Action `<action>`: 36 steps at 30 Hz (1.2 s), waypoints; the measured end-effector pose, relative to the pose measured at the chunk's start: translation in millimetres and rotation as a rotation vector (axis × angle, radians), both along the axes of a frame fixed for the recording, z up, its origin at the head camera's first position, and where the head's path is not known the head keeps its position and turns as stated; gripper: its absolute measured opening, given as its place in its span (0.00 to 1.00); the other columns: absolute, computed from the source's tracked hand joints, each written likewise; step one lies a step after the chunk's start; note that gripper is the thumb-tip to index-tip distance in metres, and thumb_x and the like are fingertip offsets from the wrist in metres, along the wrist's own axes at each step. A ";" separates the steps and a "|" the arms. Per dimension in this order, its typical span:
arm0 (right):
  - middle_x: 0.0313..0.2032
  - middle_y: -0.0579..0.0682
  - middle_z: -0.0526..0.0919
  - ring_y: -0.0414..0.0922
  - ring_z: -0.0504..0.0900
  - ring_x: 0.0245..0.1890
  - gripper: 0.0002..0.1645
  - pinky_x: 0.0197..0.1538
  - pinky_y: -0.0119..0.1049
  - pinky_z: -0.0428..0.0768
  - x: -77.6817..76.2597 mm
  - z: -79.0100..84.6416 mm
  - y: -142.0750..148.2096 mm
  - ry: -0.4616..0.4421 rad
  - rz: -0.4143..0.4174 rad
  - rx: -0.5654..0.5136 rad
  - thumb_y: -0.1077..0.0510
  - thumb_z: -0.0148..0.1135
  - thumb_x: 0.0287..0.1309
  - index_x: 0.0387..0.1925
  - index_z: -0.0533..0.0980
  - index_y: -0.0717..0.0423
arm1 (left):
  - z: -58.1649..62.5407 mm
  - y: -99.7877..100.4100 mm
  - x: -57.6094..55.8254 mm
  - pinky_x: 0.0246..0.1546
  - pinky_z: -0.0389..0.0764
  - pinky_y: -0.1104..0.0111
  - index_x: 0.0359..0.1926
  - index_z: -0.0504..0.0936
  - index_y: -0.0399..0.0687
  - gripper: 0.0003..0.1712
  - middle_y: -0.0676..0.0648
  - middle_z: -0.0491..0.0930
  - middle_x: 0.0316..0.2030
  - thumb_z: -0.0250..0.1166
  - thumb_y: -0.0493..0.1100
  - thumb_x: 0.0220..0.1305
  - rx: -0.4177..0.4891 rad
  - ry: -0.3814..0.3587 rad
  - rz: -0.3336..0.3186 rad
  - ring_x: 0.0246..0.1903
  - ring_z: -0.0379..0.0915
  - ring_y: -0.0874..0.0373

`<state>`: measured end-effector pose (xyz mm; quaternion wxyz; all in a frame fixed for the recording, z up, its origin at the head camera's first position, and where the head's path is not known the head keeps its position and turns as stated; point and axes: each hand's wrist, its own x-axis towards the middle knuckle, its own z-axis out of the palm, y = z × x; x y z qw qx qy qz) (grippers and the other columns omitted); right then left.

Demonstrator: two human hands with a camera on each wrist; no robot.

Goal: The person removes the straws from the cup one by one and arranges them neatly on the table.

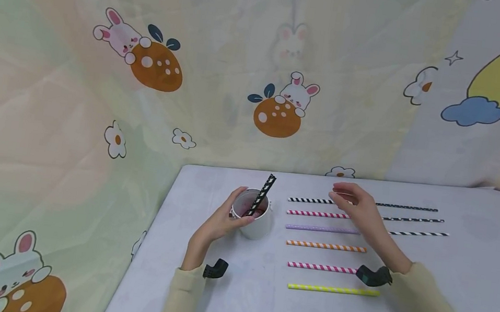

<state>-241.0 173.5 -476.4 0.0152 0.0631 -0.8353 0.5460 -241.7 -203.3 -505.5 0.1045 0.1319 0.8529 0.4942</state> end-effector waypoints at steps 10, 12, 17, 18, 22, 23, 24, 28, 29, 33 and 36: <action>0.60 0.57 0.79 0.53 0.78 0.59 0.31 0.48 0.24 0.77 -1.4 2.8 -31.6 0.017 0.046 -0.028 0.42 0.62 0.68 0.64 0.72 0.54 | 36.5 7.0 16.3 0.68 0.61 0.40 0.79 0.52 0.55 0.50 0.39 0.63 0.72 0.70 0.47 0.63 0.004 -0.024 -0.022 0.70 0.60 0.42; 0.59 0.57 0.80 0.52 0.78 0.59 0.30 0.49 0.24 0.76 -1.4 3.6 -37.7 0.016 0.056 -0.039 0.42 0.62 0.67 0.63 0.72 0.53 | 37.4 7.2 17.3 0.68 0.61 0.40 0.78 0.53 0.55 0.49 0.39 0.63 0.72 0.70 0.47 0.63 0.009 -0.022 -0.020 0.70 0.60 0.42; 0.59 0.56 0.81 0.52 0.78 0.60 0.29 0.55 0.30 0.76 -3.3 4.1 -50.7 0.022 0.074 -0.065 0.43 0.63 0.67 0.62 0.73 0.54 | 37.0 7.5 17.4 0.69 0.60 0.40 0.79 0.52 0.56 0.50 0.38 0.62 0.72 0.71 0.47 0.63 0.005 -0.032 -0.012 0.71 0.59 0.41; 0.59 0.56 0.80 0.52 0.78 0.60 0.29 0.57 0.33 0.77 -3.9 3.9 -53.5 0.016 0.074 -0.067 0.43 0.63 0.67 0.63 0.73 0.54 | 36.8 7.5 17.3 0.69 0.60 0.40 0.79 0.52 0.56 0.50 0.37 0.62 0.72 0.71 0.47 0.63 0.004 -0.034 -0.012 0.71 0.59 0.40; 0.60 0.56 0.80 0.53 0.77 0.62 0.32 0.61 0.48 0.77 -5.8 3.2 -66.5 -0.027 0.073 -0.076 0.42 0.64 0.66 0.64 0.71 0.54 | 37.2 7.4 17.2 0.68 0.60 0.39 0.79 0.51 0.56 0.51 0.35 0.61 0.72 0.71 0.47 0.63 0.004 -0.037 -0.016 0.71 0.58 0.39; 0.60 0.57 0.79 0.54 0.77 0.62 0.33 0.62 0.51 0.77 -6.0 2.7 -69.9 -0.039 0.072 -0.082 0.42 0.64 0.66 0.65 0.71 0.54 | 37.4 7.4 17.4 0.68 0.60 0.39 0.79 0.51 0.55 0.51 0.35 0.61 0.72 0.71 0.47 0.63 0.003 -0.035 -0.018 0.71 0.58 0.38; 0.61 0.57 0.79 0.54 0.77 0.62 0.34 0.62 0.53 0.76 -6.2 2.3 -73.3 -0.050 0.072 -0.092 0.43 0.64 0.66 0.66 0.70 0.54 | 37.6 7.5 17.5 0.68 0.60 0.39 0.79 0.51 0.55 0.51 0.35 0.61 0.72 0.71 0.47 0.63 0.004 -0.033 -0.018 0.71 0.58 0.38; 0.61 0.58 0.78 0.55 0.78 0.61 0.35 0.60 0.52 0.78 -8.4 -2.3 -86.1 -0.083 0.075 -0.133 0.43 0.65 0.66 0.68 0.68 0.54 | 37.5 7.7 17.2 0.68 0.60 0.39 0.79 0.51 0.54 0.50 0.35 0.61 0.72 0.71 0.46 0.63 0.009 -0.027 -0.015 0.71 0.58 0.38; 0.60 0.58 0.79 0.55 0.78 0.60 0.35 0.59 0.51 0.79 -9.2 -3.8 -89.1 -0.087 0.078 -0.142 0.43 0.65 0.65 0.67 0.68 0.53 | 37.2 7.6 17.1 0.68 0.60 0.39 0.79 0.52 0.54 0.50 0.35 0.61 0.72 0.71 0.46 0.63 0.008 -0.028 -0.014 0.71 0.58 0.38; 0.58 0.57 0.79 0.54 0.80 0.58 0.35 0.57 0.50 0.81 -10.6 -7.8 -101.8 -0.109 0.098 -0.187 0.42 0.66 0.64 0.66 0.69 0.53 | 26.0 5.0 11.7 0.69 0.60 0.40 0.79 0.52 0.60 0.50 0.38 0.63 0.72 0.71 0.48 0.63 0.008 -0.022 -0.010 0.71 0.59 0.40; 0.57 0.56 0.80 0.53 0.80 0.57 0.33 0.55 0.50 0.82 -10.2 -8.1 -110.6 -0.130 0.114 -0.227 0.43 0.67 0.63 0.64 0.71 0.53 | 9.6 2.1 4.0 0.68 0.62 0.41 0.77 0.53 0.68 0.50 0.44 0.65 0.71 0.72 0.52 0.61 0.009 -0.001 0.004 0.70 0.61 0.44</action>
